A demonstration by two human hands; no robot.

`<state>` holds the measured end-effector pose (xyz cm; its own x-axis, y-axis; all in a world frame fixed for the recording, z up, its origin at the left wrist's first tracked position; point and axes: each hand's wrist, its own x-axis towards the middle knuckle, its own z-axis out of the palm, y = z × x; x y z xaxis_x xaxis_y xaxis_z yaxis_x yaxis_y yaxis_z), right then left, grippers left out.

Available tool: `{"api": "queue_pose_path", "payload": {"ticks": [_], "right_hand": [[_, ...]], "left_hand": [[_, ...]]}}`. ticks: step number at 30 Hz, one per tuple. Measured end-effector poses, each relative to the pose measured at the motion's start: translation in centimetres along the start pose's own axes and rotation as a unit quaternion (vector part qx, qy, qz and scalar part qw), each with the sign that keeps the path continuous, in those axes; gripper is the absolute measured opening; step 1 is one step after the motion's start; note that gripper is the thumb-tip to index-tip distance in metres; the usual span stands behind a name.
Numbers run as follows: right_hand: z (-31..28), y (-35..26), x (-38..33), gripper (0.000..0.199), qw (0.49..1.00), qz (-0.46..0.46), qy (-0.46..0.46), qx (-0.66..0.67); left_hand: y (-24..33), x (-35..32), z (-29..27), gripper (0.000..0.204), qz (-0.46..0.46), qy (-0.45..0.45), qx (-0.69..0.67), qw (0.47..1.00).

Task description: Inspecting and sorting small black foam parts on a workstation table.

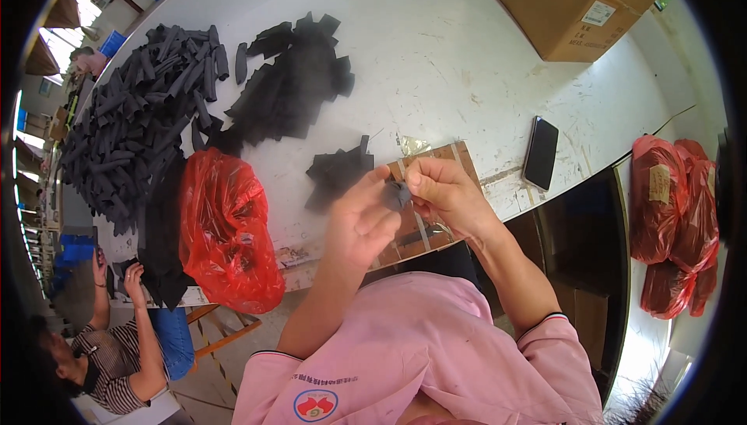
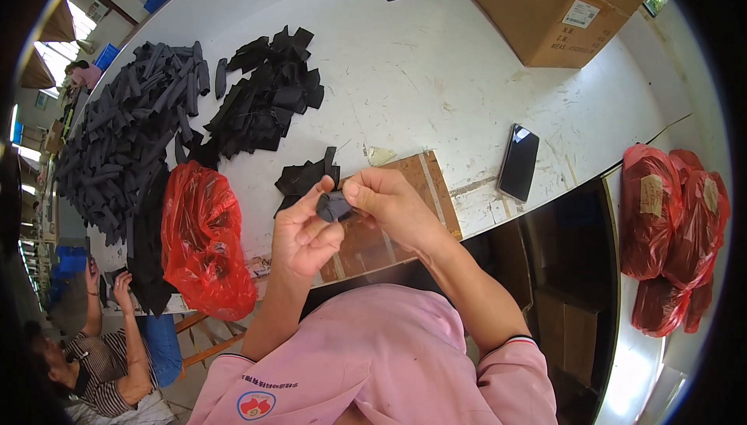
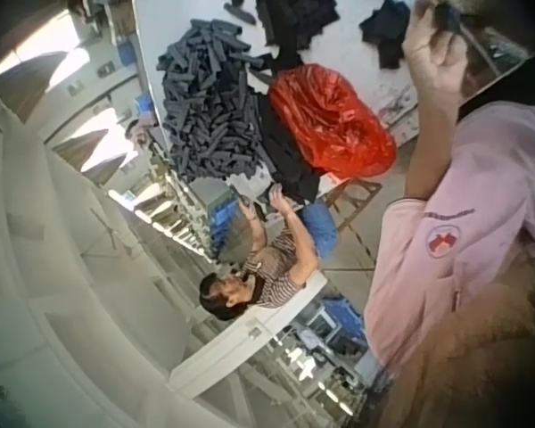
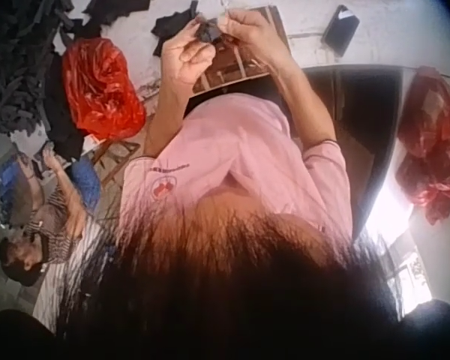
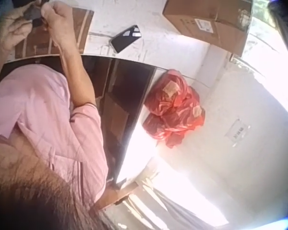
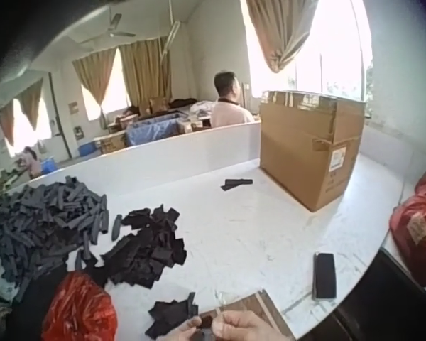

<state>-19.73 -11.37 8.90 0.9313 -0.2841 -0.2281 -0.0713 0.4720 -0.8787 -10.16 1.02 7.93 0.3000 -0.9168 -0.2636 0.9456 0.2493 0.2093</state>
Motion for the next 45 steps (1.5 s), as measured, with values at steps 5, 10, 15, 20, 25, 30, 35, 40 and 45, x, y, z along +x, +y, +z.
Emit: {"api": "queue_pose_path", "payload": {"ticks": [5,10,15,20,25,30,35,40,45], "right_hand": [[0.0,-1.4,1.4,0.026,0.999,0.031,-0.031,-0.023],[-0.8,0.7,0.3,0.027,0.998,0.001,-0.037,0.045],[-0.3,-1.6,0.8,0.026,0.997,-0.003,-0.057,-0.044],[-1.4,1.4,0.7,0.025,0.994,-0.021,-0.102,0.017],[0.0,-0.8,1.1,0.027,0.997,-0.010,-0.041,-0.060],[-1.0,1.3,1.1,0.028,0.999,0.021,-0.033,-0.021],[-1.7,1.5,1.0,0.028,0.998,0.032,-0.046,0.016],[-1.4,0.1,0.2,0.025,0.991,-0.015,-0.025,-0.131],[-1.1,-0.2,0.3,0.022,0.992,-0.072,-0.075,-0.066]], "left_hand": [[1.1,1.1,0.2,0.016,-0.048,-0.018,-0.149,0.987],[-0.5,0.4,-0.4,0.017,0.017,0.045,-0.018,0.999],[-0.6,-1.4,2.9,0.029,0.109,-0.083,0.155,0.978],[-1.4,-0.7,-0.2,0.025,0.163,-0.006,0.279,0.946],[0.5,0.4,1.6,0.022,0.041,0.042,-0.024,0.998],[-0.8,0.8,-1.7,0.023,0.020,-0.008,-0.071,0.997],[-1.5,0.0,-1.2,0.031,0.169,-0.012,0.241,0.956],[-1.1,-1.3,1.4,0.028,0.170,-0.032,0.473,0.864],[-1.8,-1.8,2.8,0.016,0.226,0.036,0.519,0.824]]}}
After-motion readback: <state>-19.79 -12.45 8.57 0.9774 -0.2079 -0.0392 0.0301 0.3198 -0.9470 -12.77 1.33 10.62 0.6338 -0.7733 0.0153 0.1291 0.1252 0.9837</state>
